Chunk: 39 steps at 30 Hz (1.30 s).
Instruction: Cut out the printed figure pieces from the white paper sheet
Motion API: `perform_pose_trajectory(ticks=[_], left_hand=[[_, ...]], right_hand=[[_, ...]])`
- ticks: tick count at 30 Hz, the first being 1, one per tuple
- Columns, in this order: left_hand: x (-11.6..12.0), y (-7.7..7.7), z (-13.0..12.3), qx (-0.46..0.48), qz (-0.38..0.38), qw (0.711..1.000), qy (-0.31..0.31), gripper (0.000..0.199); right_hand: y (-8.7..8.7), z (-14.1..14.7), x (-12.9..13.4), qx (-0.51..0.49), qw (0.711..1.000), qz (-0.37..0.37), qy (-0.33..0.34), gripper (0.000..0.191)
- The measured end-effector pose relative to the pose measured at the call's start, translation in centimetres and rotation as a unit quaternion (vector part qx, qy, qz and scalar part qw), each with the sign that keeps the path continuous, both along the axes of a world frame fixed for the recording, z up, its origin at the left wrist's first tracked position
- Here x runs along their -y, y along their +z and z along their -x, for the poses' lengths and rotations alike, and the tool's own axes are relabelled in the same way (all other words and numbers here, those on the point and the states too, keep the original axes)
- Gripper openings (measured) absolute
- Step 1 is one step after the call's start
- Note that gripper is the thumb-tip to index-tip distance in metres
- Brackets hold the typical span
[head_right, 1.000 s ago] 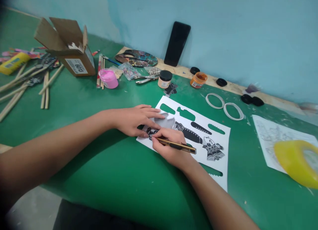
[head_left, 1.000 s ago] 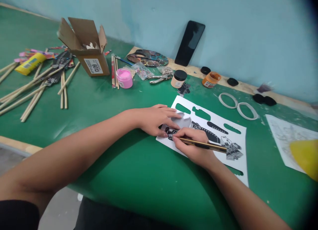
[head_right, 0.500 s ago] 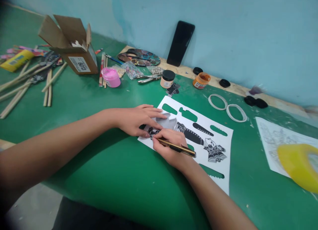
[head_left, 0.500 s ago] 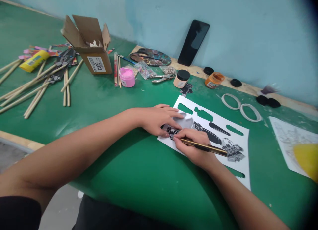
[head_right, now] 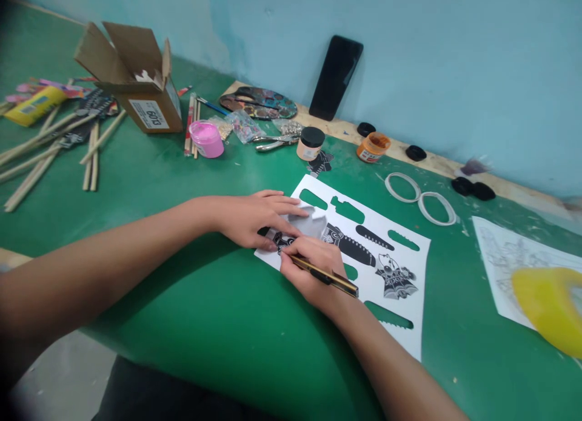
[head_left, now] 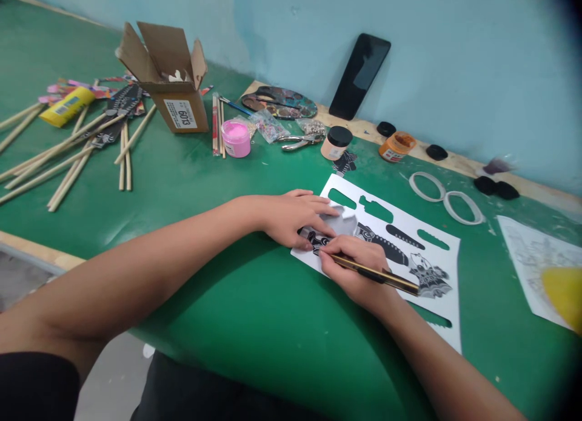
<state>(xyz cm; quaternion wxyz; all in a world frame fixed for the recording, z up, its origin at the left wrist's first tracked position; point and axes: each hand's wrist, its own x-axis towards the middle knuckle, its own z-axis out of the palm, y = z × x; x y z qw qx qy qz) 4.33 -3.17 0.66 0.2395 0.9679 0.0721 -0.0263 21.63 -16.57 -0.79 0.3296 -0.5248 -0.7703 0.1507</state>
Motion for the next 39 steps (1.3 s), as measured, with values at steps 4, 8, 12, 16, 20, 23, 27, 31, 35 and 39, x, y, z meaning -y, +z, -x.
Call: perform_pose_trajectory(ticks=[4, 8, 12, 16, 20, 23, 27, 31, 35, 39], left_hand=[[0.0, 0.0, 0.0, -0.011, -0.005, 1.0, 0.003, 0.055], [0.1, 0.1, 0.0, -0.028, -0.01, 1.0, 0.004, 0.057], [0.1, 0.1, 0.0, -0.032, -0.012, 0.999, 0.003, 0.057], [0.1, 0.2, 0.0, -0.032, -0.012, 0.999, -0.002, 0.056], [0.1, 0.2, 0.0, -0.03, -0.006, 1.0, 0.0, 0.056], [0.0, 0.2, 0.0, -0.029, -0.002, 1.0, -0.003, 0.057], [0.0, 0.1, 0.0, -0.033, -0.003, 0.999, -0.005, 0.058], [0.0, 0.1, 0.0, -0.037, -0.007, 0.999, -0.008, 0.058], [0.0, 0.2, 0.0, -0.045, -0.002, 0.999, -0.003, 0.058], [0.0, 0.2, 0.0, -0.041, 0.002, 0.999, -0.002, 0.057]], right_hand=[[0.0, 0.0, 0.0, -0.006, 1.0, 0.002, 0.002, 0.013], [0.1, 0.1, 0.0, -0.012, 1.0, 0.018, 0.013, 0.013], [0.0, 0.1, 0.2, -0.013, 0.999, 0.03, 0.013, 0.014], [-0.2, 0.2, 0.4, -0.023, 0.999, 0.031, 0.008, 0.013], [-0.2, 0.2, 0.4, -0.028, 0.999, 0.034, 0.011, 0.013], [-0.2, 0.1, 0.3, -0.032, 0.999, 0.032, 0.022, 0.013], [-0.1, 0.0, 0.3, -0.035, 0.998, 0.038, 0.03, 0.014], [0.0, 0.0, 0.3, -0.04, 0.998, 0.036, 0.037, 0.013], [0.0, -0.6, 0.0, -0.033, 0.997, 0.036, 0.055, 0.012], [0.0, -1.4, -0.4, -0.025, 0.995, 0.051, 0.078, 0.007]])
